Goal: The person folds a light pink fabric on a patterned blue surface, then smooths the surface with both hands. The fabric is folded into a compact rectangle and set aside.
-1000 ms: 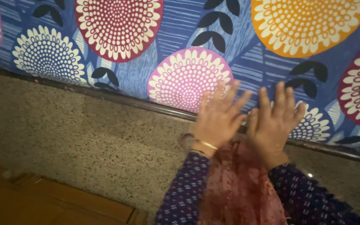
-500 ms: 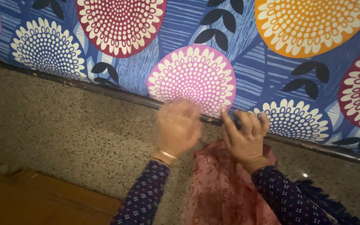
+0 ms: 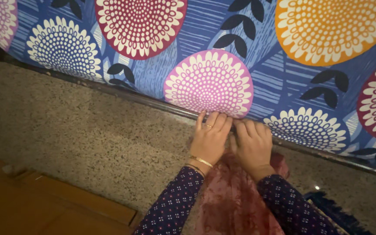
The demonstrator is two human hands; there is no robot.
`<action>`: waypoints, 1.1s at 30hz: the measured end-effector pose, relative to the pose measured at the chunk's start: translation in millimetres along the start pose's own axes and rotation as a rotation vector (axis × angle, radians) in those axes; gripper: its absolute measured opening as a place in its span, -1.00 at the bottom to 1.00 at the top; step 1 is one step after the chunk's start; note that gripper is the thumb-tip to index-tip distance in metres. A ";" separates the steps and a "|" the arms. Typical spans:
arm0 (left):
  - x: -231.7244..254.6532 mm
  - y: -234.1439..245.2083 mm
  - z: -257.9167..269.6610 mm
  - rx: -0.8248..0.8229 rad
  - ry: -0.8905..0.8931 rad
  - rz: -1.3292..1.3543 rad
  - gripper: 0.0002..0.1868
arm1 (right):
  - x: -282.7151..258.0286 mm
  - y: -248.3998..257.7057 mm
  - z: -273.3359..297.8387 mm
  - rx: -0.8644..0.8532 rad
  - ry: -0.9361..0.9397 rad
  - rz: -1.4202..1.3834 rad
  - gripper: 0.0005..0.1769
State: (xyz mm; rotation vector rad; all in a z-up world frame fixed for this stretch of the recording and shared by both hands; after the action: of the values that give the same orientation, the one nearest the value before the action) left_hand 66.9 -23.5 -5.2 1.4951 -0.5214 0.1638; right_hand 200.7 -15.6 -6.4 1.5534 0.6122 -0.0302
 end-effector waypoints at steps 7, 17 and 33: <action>-2.8 9.4 -8.1 0.006 0.069 0.115 -0.63 | -5.2 2.0 -5.1 0.042 -0.033 -0.074 -0.55; 76.8 -14.9 -13.2 0.020 -0.145 0.285 -0.52 | 50.3 52.0 54.1 0.059 -0.135 0.002 -0.39; 86.1 8.3 -105.7 0.212 0.060 0.339 -0.54 | 86.0 77.1 -29.5 0.203 -0.243 -0.156 -0.83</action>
State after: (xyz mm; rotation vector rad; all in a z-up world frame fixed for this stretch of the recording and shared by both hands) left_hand 163.4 61.9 40.1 1.5923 -0.7239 0.5414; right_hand 294.1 46.4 34.3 1.6624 0.5477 -0.4037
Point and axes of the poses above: each hand's wrist, its own z-axis away from the middle knuckle, its own y-axis out of the back of the hand, x = y × z, the point moved 3 cm from there along -z, towards the middle knuckle
